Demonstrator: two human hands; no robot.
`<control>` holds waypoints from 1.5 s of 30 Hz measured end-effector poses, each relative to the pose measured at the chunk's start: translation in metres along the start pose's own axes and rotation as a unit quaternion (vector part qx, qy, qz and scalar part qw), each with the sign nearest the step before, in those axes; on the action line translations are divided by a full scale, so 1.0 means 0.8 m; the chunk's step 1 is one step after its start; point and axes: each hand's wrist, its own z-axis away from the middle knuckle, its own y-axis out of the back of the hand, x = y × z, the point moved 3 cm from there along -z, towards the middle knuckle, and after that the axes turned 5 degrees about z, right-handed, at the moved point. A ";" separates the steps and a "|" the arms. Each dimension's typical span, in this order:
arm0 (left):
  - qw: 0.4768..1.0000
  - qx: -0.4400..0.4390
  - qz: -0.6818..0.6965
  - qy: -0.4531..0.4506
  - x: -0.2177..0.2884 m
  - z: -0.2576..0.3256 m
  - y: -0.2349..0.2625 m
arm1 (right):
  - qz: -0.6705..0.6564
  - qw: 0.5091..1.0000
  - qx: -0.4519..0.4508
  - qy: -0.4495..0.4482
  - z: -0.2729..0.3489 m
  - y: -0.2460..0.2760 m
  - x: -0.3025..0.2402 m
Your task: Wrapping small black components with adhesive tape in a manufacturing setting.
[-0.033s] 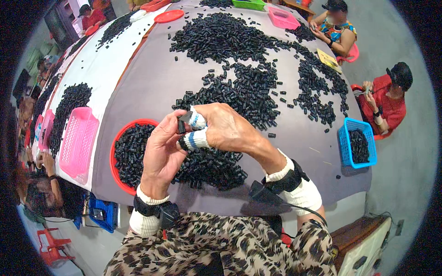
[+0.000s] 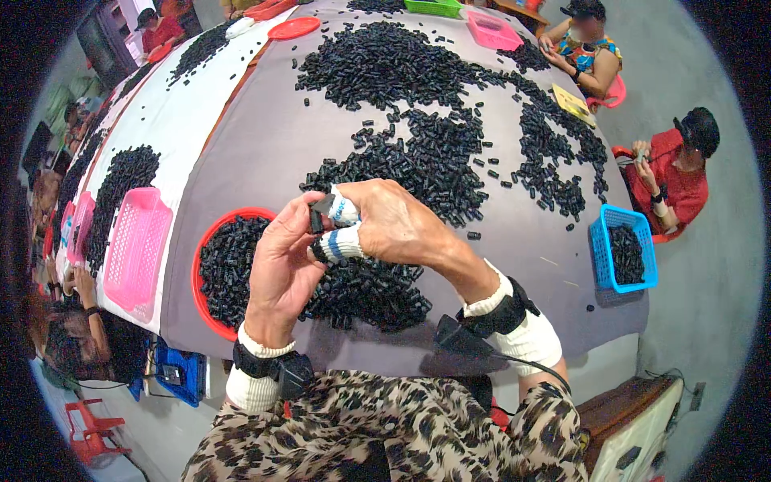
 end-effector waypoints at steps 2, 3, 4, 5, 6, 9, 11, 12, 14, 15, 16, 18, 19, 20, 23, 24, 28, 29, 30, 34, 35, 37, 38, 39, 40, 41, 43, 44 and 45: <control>1.000 -0.002 -0.009 -0.001 0.001 0.000 0.001 | 0.015 1.000 -0.007 -0.005 -0.002 -0.001 0.001; 1.000 -0.006 -0.017 -0.002 0.001 0.001 0.000 | 0.018 1.000 -0.007 0.003 -0.002 -0.001 0.002; 1.000 -0.006 -0.017 -0.001 0.001 0.001 -0.002 | 0.021 1.000 -0.006 0.010 -0.001 -0.001 0.002; 1.000 -0.002 -0.016 -0.001 0.001 0.001 -0.005 | 0.021 1.000 -0.006 0.009 -0.001 -0.001 0.001; 1.000 0.002 -0.015 -0.002 0.001 0.001 -0.006 | 0.000 1.000 0.000 0.012 0.000 -0.001 0.000; 1.000 -0.001 -0.005 -0.012 0.001 -0.001 -0.001 | -0.058 0.998 0.018 0.010 0.001 -0.004 0.008; 1.000 0.007 -0.006 -0.012 0.001 -0.001 -0.003 | -0.112 0.993 0.037 0.012 0.002 -0.005 0.014; 1.000 0.016 -0.009 -0.013 0.001 -0.001 -0.003 | -0.113 0.993 0.037 0.011 0.003 -0.005 0.013; 1.000 0.012 -0.008 -0.022 0.003 -0.002 -0.002 | -0.097 0.994 0.049 0.014 0.004 -0.003 0.008; 1.000 0.006 -0.006 -0.029 0.003 -0.003 -0.001 | -0.097 0.994 0.051 0.013 0.005 -0.003 0.008; 1.000 0.006 -0.006 -0.028 0.003 -0.004 -0.002 | -0.087 0.994 0.064 0.024 0.006 -0.002 0.008; 0.999 0.006 0.001 -0.033 0.004 -0.003 -0.007 | -0.079 0.993 0.077 0.035 0.009 -0.002 0.006; 0.999 0.007 0.000 -0.033 0.004 -0.004 -0.006 | -0.057 0.992 0.101 0.047 0.012 0.000 0.002; 0.999 -0.003 -0.001 -0.033 0.004 -0.005 -0.004 | -0.036 0.990 0.125 0.059 0.014 0.001 -0.001; 0.999 -0.023 0.007 -0.027 0.004 -0.009 -0.008 | -0.022 0.986 0.150 0.075 0.019 -0.001 0.001; 0.999 -0.029 0.016 -0.023 0.003 -0.009 -0.008 | -0.023 0.986 0.150 0.075 0.019 -0.001 0.004; 0.999 -0.013 -0.012 -0.032 -0.004 -0.008 -0.007 | -0.055 0.989 0.128 0.051 0.020 -0.002 0.013; 0.999 -0.022 -0.014 -0.040 -0.003 -0.006 -0.010 | -0.065 0.990 0.119 0.041 0.020 -0.002 0.014; 0.998 -0.032 -0.016 -0.048 -0.003 -0.005 -0.013 | -0.065 0.990 0.119 0.041 0.020 -0.003 0.014; 0.998 -0.050 -0.026 -0.043 -0.006 -0.008 -0.009 | -0.169 0.978 0.120 0.035 0.021 -0.008 0.024; 0.998 -0.040 -0.019 -0.040 -0.008 -0.009 -0.008 | -0.158 0.981 0.111 0.030 0.022 -0.009 0.026; 0.999 -0.030 -0.013 -0.035 -0.009 -0.009 -0.005 | -0.150 0.982 0.111 0.023 0.021 -0.010 0.024; 0.999 -0.021 -0.006 -0.032 -0.009 -0.008 -0.004 | -0.142 0.983 0.111 0.018 0.021 -0.011 0.023; 1.000 -0.013 0.000 -0.027 -0.010 -0.008 -0.004 | -0.142 0.983 0.112 0.017 0.022 -0.010 0.023; 1.000 -0.014 0.000 -0.026 -0.011 -0.008 -0.005 | -0.137 0.984 0.113 0.019 0.023 -0.009 0.023; 1.000 -0.016 0.001 -0.025 -0.012 -0.008 -0.006 | -0.131 0.985 0.114 0.021 0.023 -0.008 0.022; 1.000 -0.019 0.002 -0.024 -0.012 -0.008 -0.006 | -0.135 0.984 0.113 0.021 0.023 -0.008 0.021; 1.000 -0.019 0.001 -0.024 -0.012 -0.008 -0.006 | -0.138 0.984 0.112 0.022 0.024 -0.008 0.021; 1.000 -0.018 -0.001 -0.026 -0.012 -0.007 -0.005 | -0.138 0.984 0.111 0.022 0.024 -0.006 0.016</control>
